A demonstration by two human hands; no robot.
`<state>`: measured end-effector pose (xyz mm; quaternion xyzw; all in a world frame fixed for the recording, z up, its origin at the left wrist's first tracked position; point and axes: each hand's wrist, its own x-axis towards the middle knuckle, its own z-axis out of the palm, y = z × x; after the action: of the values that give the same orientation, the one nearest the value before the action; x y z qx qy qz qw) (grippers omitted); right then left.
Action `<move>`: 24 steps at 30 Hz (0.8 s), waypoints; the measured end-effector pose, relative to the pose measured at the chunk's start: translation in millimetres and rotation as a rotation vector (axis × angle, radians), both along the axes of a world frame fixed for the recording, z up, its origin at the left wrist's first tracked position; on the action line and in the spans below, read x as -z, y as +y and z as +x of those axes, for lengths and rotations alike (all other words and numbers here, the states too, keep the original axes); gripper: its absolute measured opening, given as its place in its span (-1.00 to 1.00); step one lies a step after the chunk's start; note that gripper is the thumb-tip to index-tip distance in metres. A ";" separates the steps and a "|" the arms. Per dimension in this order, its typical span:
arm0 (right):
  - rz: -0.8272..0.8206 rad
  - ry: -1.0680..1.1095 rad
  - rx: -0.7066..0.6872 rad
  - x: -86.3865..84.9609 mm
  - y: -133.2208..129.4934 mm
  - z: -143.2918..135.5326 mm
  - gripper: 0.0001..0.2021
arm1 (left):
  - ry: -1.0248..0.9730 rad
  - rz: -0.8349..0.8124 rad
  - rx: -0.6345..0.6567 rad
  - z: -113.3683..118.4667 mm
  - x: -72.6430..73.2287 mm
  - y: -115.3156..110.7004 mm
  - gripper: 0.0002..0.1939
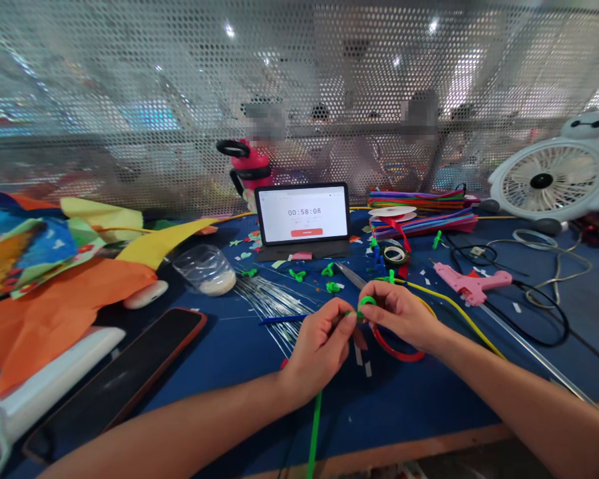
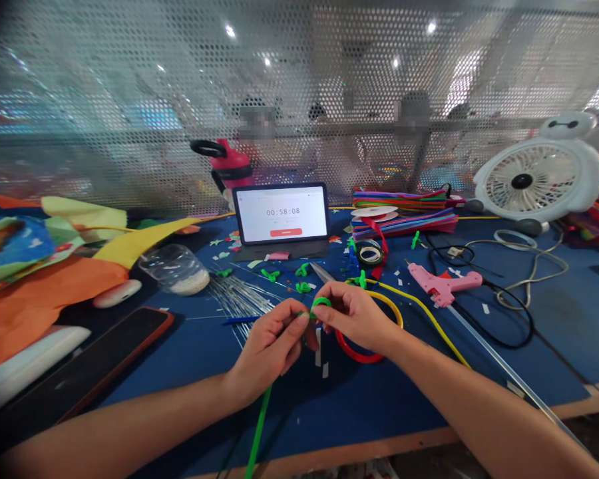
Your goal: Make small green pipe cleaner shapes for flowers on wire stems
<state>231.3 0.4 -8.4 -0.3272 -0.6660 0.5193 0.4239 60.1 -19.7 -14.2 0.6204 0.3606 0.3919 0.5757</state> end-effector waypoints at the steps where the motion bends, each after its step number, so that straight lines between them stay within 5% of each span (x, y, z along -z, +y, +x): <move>1: -0.003 0.000 -0.002 -0.1 0.3 0.0 -0.82 | -0.003 -0.004 0.001 0.3 -0.4 -0.2 -0.76; 16: 0.011 -0.037 -0.001 2.5 0.9 2.4 -0.81 | -0.014 -0.013 0.000 -0.4 1.9 1.6 -0.75; 24: 0.114 -0.170 0.109 2.8 1.2 3.8 -0.83 | 0.017 -0.001 0.010 -0.1 3.1 4.8 -0.74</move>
<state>235.1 1.6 -11.3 -0.3812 -0.7092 0.4271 0.4114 60.0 -14.9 -17.3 0.6253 0.3625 0.3836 0.5748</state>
